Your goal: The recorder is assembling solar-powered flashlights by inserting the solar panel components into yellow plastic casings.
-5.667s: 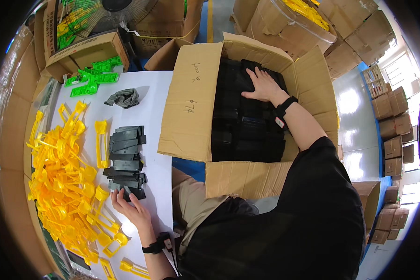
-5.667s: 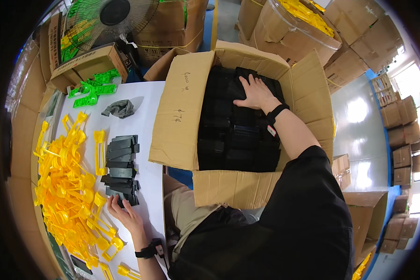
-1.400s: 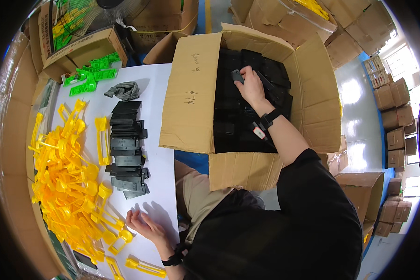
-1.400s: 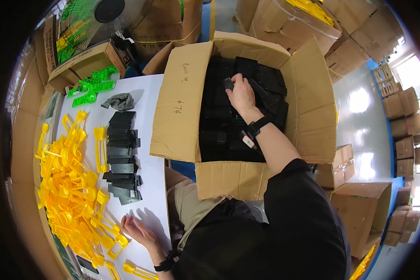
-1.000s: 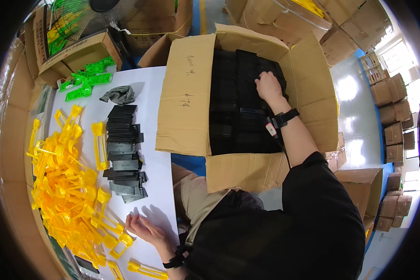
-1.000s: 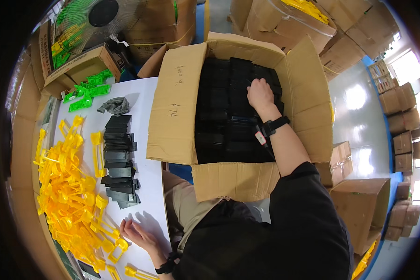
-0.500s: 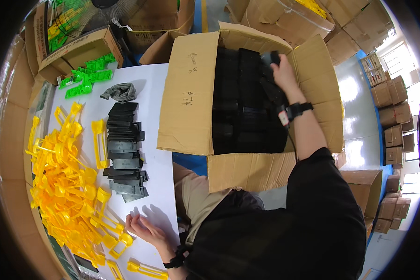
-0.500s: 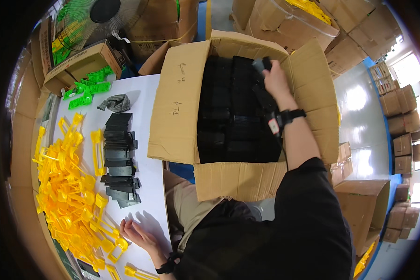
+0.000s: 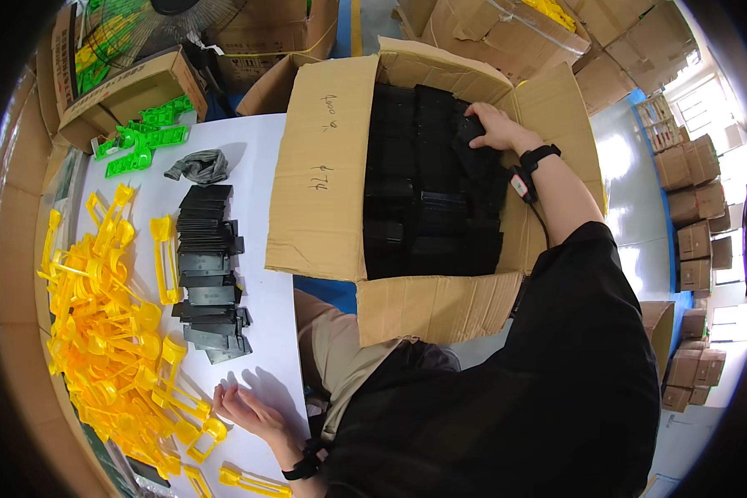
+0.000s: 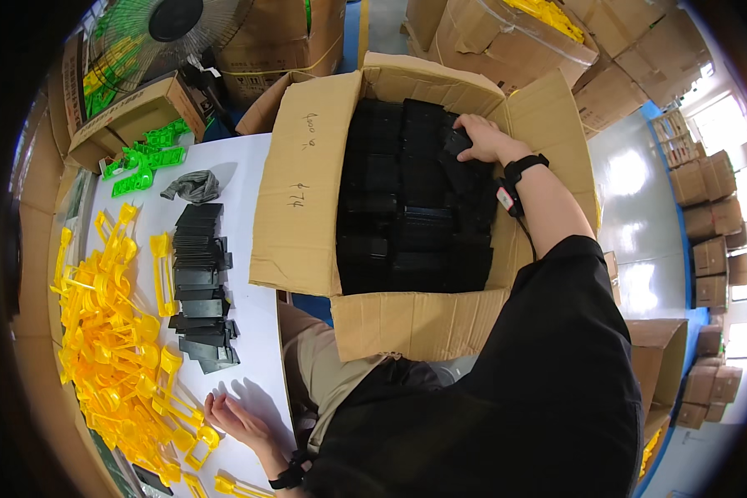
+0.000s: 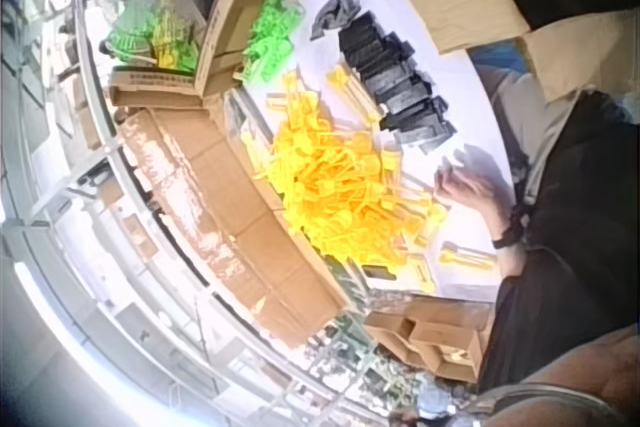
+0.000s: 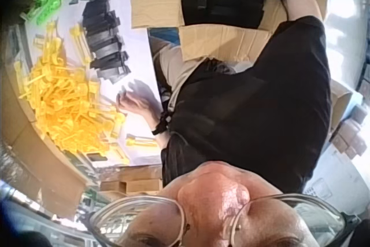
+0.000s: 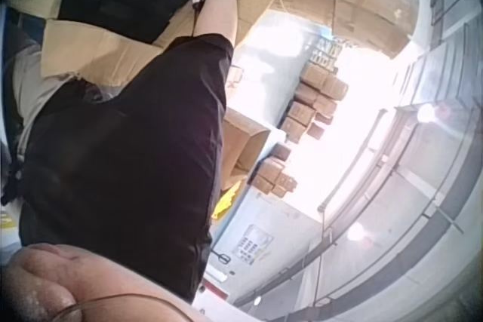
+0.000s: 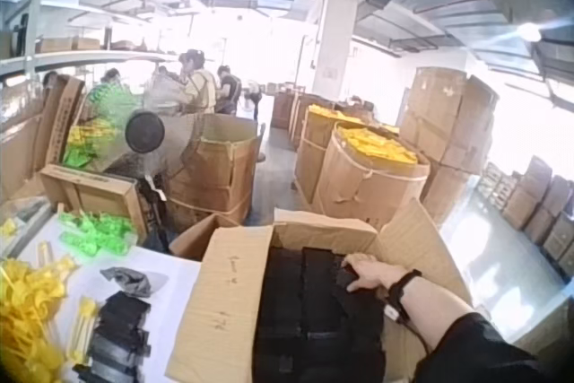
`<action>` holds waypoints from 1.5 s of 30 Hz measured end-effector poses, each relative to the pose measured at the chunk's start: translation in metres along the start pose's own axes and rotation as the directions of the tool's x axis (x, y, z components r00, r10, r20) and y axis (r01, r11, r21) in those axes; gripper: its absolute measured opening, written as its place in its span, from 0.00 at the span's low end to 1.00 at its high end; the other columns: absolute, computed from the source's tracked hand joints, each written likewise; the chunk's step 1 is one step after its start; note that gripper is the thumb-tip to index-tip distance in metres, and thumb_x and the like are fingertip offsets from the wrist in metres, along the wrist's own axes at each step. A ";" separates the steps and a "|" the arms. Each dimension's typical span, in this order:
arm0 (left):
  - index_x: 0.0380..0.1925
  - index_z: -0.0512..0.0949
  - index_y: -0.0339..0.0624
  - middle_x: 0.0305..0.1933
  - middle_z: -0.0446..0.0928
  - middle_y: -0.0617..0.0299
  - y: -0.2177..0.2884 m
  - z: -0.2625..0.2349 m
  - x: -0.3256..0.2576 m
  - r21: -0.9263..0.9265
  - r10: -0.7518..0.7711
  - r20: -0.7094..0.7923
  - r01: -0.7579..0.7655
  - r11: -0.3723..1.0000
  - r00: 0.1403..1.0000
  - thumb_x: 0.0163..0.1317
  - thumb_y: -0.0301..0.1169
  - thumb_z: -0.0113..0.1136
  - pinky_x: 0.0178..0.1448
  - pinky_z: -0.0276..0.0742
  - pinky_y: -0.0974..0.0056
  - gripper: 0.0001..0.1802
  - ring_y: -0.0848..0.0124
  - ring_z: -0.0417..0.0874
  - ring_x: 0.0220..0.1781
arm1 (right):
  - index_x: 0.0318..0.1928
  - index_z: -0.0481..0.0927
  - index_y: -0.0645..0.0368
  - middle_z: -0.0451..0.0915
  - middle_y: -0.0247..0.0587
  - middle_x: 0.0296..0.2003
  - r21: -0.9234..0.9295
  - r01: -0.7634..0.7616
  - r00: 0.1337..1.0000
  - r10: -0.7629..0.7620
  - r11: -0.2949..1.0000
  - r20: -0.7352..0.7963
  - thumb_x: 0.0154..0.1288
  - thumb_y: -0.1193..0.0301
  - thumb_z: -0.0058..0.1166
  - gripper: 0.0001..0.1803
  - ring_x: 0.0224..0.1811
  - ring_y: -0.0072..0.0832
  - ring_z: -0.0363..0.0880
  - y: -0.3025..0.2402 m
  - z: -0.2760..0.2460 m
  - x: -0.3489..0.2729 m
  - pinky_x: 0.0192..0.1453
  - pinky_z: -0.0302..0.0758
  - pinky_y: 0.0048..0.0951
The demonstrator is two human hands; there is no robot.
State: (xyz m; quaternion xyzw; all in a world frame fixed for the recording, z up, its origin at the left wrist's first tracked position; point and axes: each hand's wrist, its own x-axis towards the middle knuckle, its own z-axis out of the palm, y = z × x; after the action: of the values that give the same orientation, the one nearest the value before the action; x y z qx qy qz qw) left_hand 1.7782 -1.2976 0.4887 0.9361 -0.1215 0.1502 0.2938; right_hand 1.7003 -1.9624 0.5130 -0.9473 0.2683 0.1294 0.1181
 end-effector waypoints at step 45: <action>0.40 0.72 0.31 0.56 0.64 0.44 -0.008 0.000 -0.002 -0.007 -0.009 -0.009 0.009 1.000 1.000 0.72 0.36 0.44 0.63 0.62 0.54 0.16 0.53 0.64 0.59 | 0.59 0.70 0.69 0.76 0.59 0.53 0.020 0.087 0.994 -0.086 0.996 -0.070 0.46 0.57 0.70 0.42 0.58 0.48 0.73 -0.014 -0.008 0.011 0.63 0.69 0.37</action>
State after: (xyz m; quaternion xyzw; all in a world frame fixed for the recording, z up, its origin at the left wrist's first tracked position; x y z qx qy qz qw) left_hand 1.7786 -1.2913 0.4835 0.9349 -0.1163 0.1529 0.2984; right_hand 1.7183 -1.9581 0.5199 -0.9605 0.2324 0.0883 0.1254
